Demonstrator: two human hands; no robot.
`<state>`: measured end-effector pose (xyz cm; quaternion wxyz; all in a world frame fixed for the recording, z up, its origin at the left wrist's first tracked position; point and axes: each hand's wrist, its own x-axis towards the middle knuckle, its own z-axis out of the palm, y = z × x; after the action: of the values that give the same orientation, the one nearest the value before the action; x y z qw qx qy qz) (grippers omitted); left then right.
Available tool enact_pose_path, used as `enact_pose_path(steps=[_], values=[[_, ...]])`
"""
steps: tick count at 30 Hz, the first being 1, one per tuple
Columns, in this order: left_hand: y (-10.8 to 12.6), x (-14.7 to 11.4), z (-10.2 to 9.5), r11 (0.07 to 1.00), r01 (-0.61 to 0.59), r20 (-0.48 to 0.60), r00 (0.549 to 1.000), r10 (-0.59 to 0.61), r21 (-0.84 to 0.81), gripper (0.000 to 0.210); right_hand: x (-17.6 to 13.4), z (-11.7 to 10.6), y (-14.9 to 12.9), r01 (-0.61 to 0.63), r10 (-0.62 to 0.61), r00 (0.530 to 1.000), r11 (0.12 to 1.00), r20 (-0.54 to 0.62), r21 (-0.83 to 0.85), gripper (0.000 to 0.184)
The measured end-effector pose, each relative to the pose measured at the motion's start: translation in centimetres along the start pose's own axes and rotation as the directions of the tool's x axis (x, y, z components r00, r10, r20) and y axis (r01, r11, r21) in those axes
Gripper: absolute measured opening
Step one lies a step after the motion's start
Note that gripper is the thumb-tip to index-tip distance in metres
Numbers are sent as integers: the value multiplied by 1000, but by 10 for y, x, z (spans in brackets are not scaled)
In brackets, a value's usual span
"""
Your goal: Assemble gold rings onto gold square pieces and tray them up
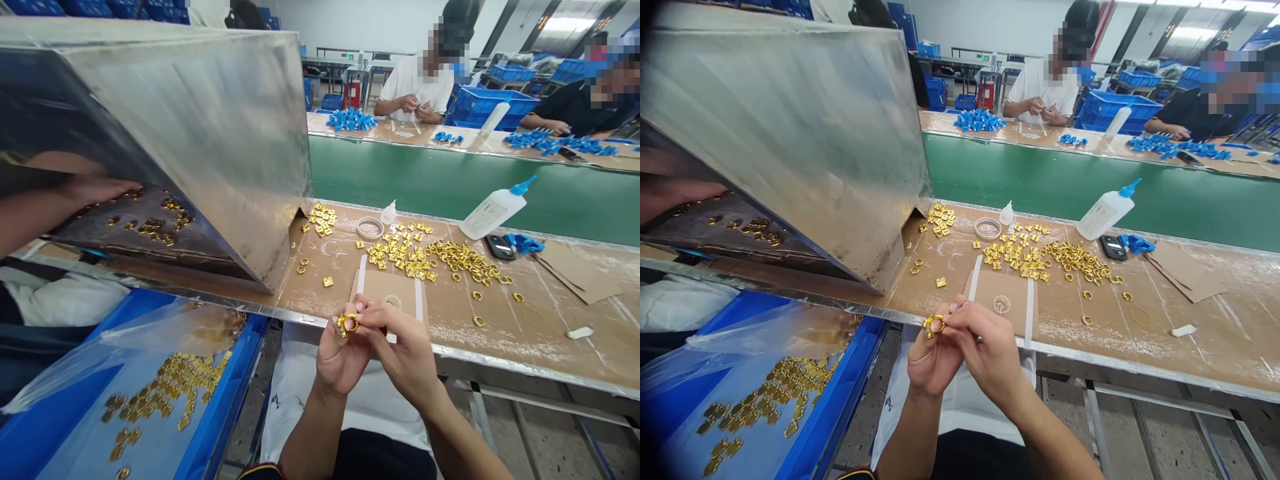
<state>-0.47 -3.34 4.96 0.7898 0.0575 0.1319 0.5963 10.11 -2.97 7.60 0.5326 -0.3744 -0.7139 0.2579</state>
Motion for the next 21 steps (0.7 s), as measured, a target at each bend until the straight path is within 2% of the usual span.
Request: enact_pose_path(steps=[3,9,12,14,16,17,19,21], values=[[0,-1,0,999,-3,16,1000,3,40,43,3,-6,0,-96,96,995,993,6,65,7],[0,-1,-8,988,-36,-20,999,39,153,47,5,-7,-7,-99,97,994,993,45,58,11],[-2,3,-15,957,-68,22,998,65,282,50,1,-4,-10,-148,147,986,989,73,4,17],[-2,7,-20,913,-158,75,987,140,376,49,-3,-3,-9,-198,199,977,980,79,-15,27],[1,10,-26,809,-333,159,943,293,484,44,-5,-2,-7,-248,247,966,969,73,9,35],[3,12,-29,718,-435,216,899,381,544,41,-6,-2,-5,-272,269,961,962,70,35,38],[10,13,-34,474,-598,360,787,501,646,33,-7,-4,-4,-319,311,947,942,85,105,39],[18,12,-37,251,-690,509,688,517,679,23,-8,-6,-2,-366,346,929,911,132,190,38]])
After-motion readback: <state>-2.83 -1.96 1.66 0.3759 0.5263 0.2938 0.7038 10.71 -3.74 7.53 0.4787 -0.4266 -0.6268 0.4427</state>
